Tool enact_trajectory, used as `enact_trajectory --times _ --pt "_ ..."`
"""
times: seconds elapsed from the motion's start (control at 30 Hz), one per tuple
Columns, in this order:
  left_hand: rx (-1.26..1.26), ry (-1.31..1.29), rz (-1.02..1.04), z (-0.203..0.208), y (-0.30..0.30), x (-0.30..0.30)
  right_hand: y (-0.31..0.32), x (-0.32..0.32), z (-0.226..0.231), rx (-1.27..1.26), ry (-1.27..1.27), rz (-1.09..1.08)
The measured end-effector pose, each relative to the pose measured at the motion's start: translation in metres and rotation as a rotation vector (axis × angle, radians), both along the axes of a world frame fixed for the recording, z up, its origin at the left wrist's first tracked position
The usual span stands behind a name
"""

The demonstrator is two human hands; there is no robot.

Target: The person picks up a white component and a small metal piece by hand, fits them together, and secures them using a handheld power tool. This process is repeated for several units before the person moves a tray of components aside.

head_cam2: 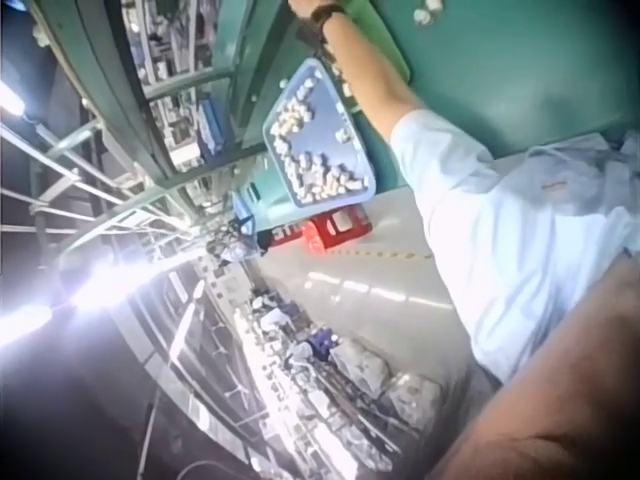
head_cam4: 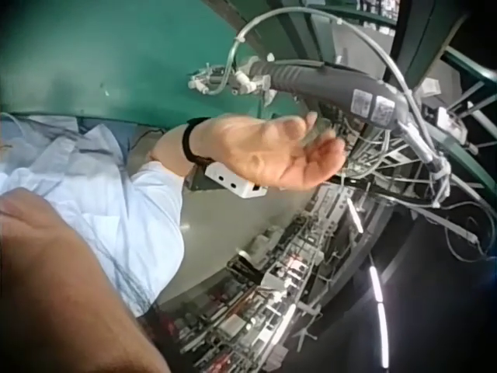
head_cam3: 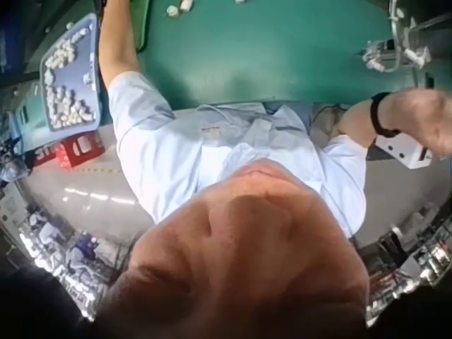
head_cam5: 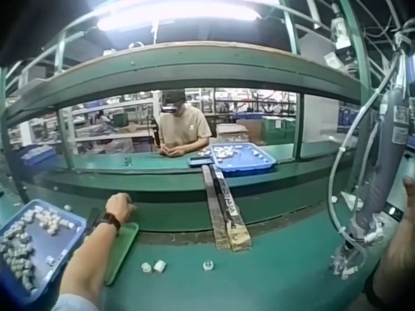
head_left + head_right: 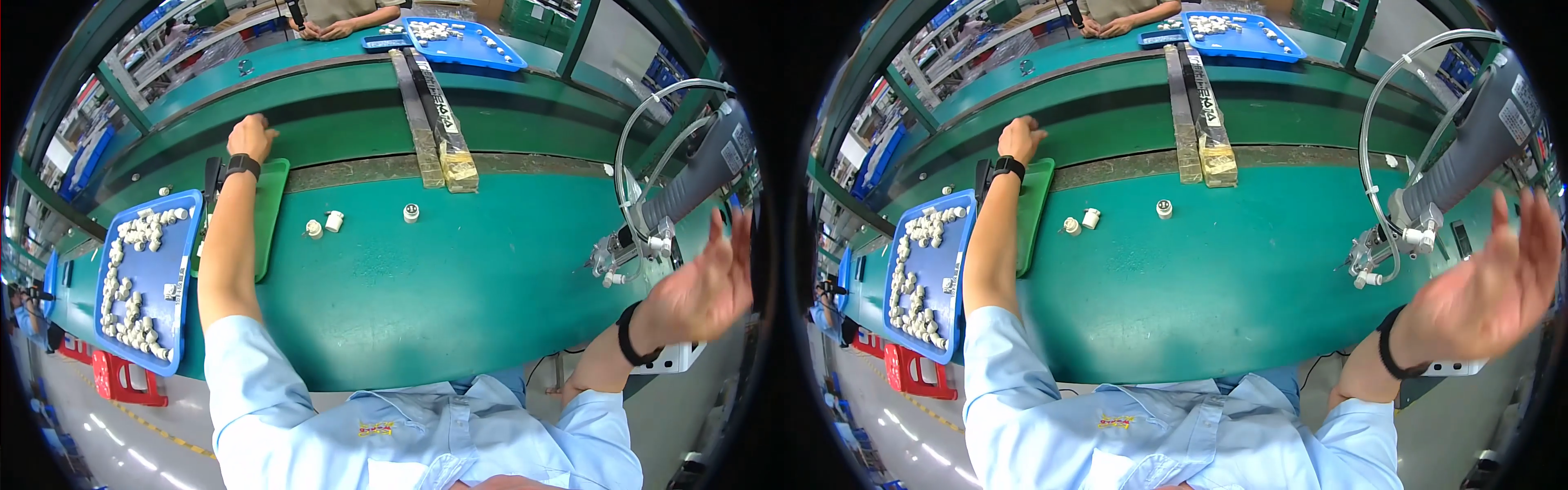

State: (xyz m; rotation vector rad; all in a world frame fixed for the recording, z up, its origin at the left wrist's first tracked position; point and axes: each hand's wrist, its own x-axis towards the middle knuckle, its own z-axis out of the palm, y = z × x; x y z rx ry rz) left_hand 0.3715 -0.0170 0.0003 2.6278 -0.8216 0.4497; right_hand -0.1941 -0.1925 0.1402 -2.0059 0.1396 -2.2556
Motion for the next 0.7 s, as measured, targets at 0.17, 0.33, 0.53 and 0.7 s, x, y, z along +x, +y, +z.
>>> enact_trajectory --times 0.17,0.33,0.53,0.7 --pt "-0.541 0.312 -0.551 0.039 -0.027 -0.137 0.073 0.005 -0.030 -0.209 0.216 0.368" --pt "-0.483 0.365 -0.870 0.047 -0.004 -0.268 0.100 0.036 -0.072 0.282 0.537 0.511" --pt "-0.406 0.251 -1.189 0.041 0.015 -0.328 0.108 0.051 -0.121 0.727 0.542 0.751" --pt "-0.469 0.314 -1.249 0.032 0.013 -0.344 0.110 0.045 -0.138 0.816 0.546 0.777"
